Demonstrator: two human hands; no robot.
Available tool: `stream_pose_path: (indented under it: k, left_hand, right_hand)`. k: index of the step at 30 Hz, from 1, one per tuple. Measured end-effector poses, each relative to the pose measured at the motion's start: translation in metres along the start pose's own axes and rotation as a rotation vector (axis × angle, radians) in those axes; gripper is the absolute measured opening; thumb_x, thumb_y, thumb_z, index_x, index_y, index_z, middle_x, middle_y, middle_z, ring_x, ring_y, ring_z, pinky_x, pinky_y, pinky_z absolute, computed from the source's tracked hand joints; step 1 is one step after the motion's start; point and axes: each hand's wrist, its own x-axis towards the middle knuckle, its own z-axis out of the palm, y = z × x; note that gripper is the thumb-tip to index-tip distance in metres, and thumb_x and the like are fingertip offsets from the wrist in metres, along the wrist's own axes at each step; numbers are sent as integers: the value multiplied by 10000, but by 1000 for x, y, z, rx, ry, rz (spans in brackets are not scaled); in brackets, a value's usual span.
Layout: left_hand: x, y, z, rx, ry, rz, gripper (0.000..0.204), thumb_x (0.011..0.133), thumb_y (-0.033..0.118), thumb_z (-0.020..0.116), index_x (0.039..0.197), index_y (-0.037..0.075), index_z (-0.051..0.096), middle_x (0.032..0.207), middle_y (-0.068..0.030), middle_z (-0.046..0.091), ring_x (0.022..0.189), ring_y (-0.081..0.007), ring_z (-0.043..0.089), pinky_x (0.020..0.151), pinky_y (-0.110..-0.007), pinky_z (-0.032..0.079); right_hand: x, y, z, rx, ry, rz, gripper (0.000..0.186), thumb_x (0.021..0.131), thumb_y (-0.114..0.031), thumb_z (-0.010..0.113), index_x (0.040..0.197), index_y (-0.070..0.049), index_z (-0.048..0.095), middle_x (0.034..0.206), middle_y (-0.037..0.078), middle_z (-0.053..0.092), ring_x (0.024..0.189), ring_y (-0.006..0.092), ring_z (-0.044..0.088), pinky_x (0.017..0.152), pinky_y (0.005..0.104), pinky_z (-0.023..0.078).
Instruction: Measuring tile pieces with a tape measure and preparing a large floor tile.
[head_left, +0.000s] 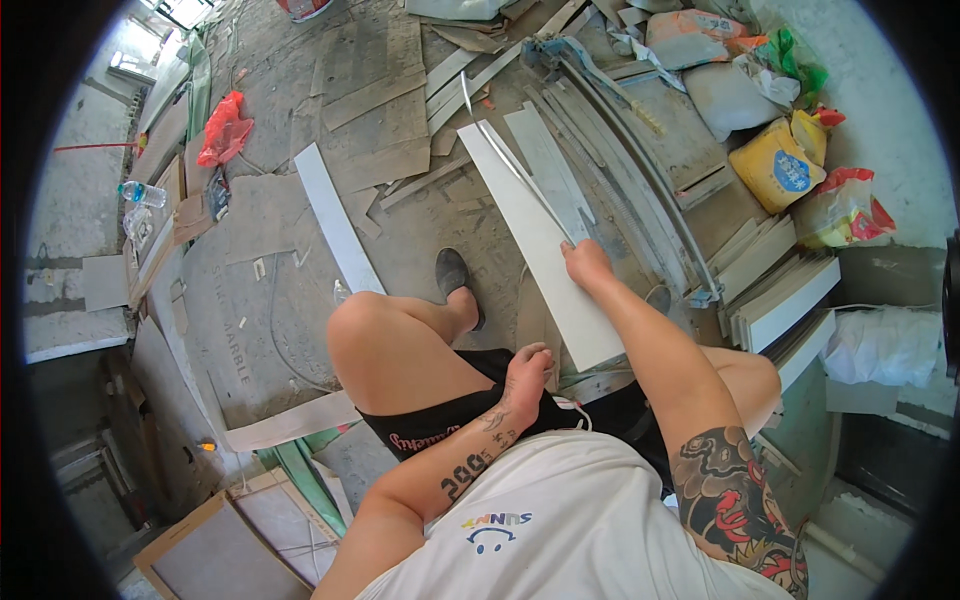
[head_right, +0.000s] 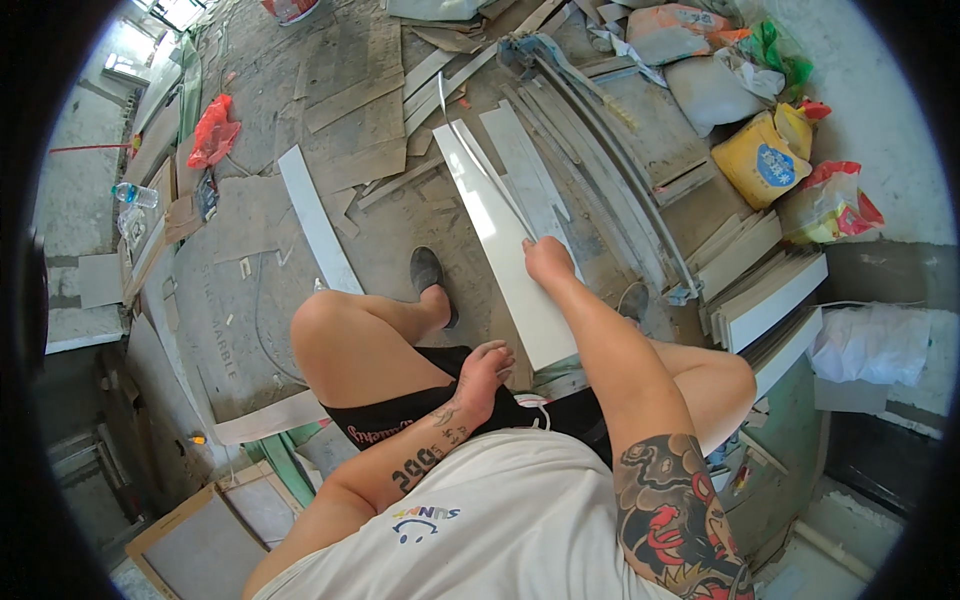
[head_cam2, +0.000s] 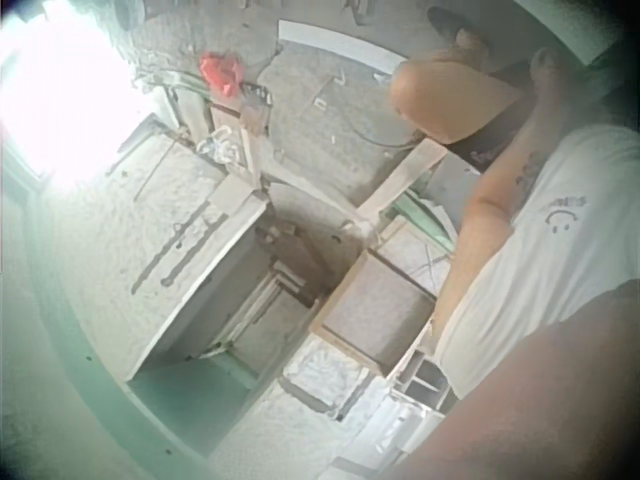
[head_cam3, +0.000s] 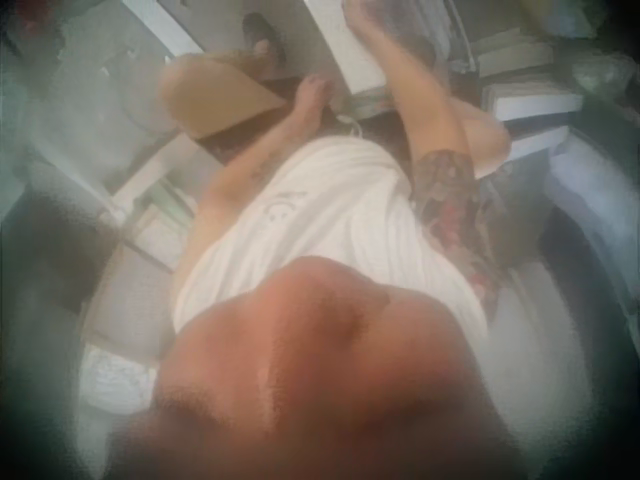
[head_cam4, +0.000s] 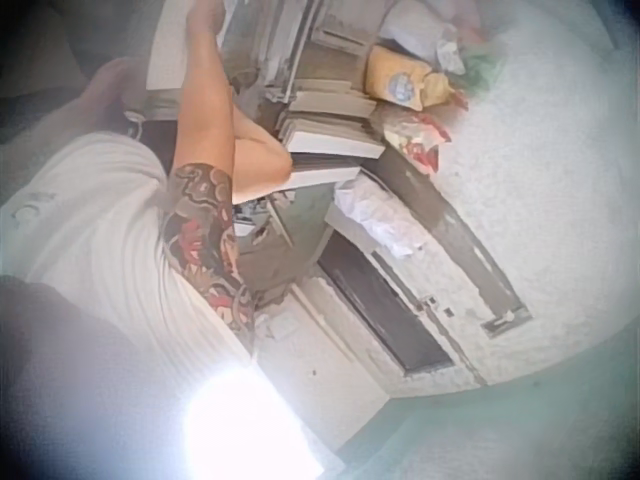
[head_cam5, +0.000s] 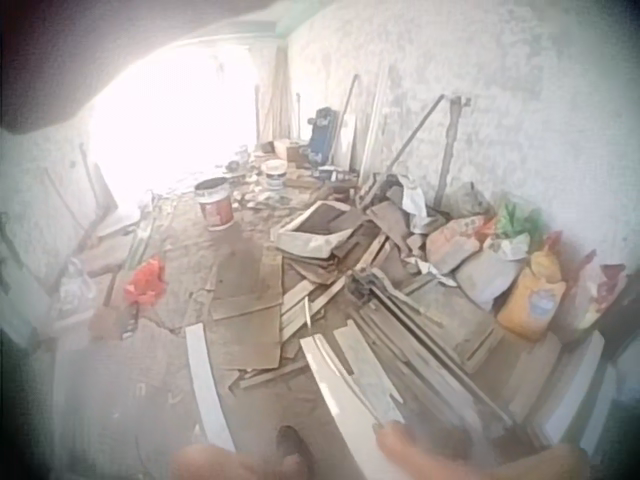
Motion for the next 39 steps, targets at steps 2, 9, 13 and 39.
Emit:
stream_pose_path:
  k: [2, 9, 13, 39]
  left_hand:
    - [3, 2, 1, 81, 39, 202, 347, 844, 170, 517, 1161, 35, 473, 987, -35, 544, 933, -131, 511, 837, -280, 388]
    - [19, 61, 33, -23, -4, 257, 203, 833, 267, 548, 935, 93, 526, 844, 3, 527, 825, -110, 489, 716, -271, 361]
    - [86, 104, 58, -92, 192, 367, 262, 858, 361, 527, 800, 108, 490, 782, -9, 508, 753, -127, 489, 639, -299, 370]
    - [-9, 293, 152, 282, -305, 1347, 183, 864, 165, 589, 773, 12, 548, 670, 25, 488, 626, -74, 409, 557, -233, 367]
  right_hand:
    - [3, 20, -12, -38, 18, -24, 501, 860, -409, 513, 872, 81, 615, 904, 303, 594, 895, 428, 581, 761, 463, 449]
    - [-35, 82, -101, -131, 151, -193, 480, 864, -403, 512, 755, 59, 586, 800, 280, 592, 786, 419, 579, 688, 472, 435]
    - [-70, 83, -136, 8, 158, -183, 490, 871, -416, 504, 728, 47, 568, 728, 264, 578, 703, 410, 567, 628, 467, 420]
    - [-140, 5, -299, 948, 572, -874, 316, 960, -260, 404, 815, -21, 551, 659, 37, 555, 558, 92, 507, 526, 235, 422]
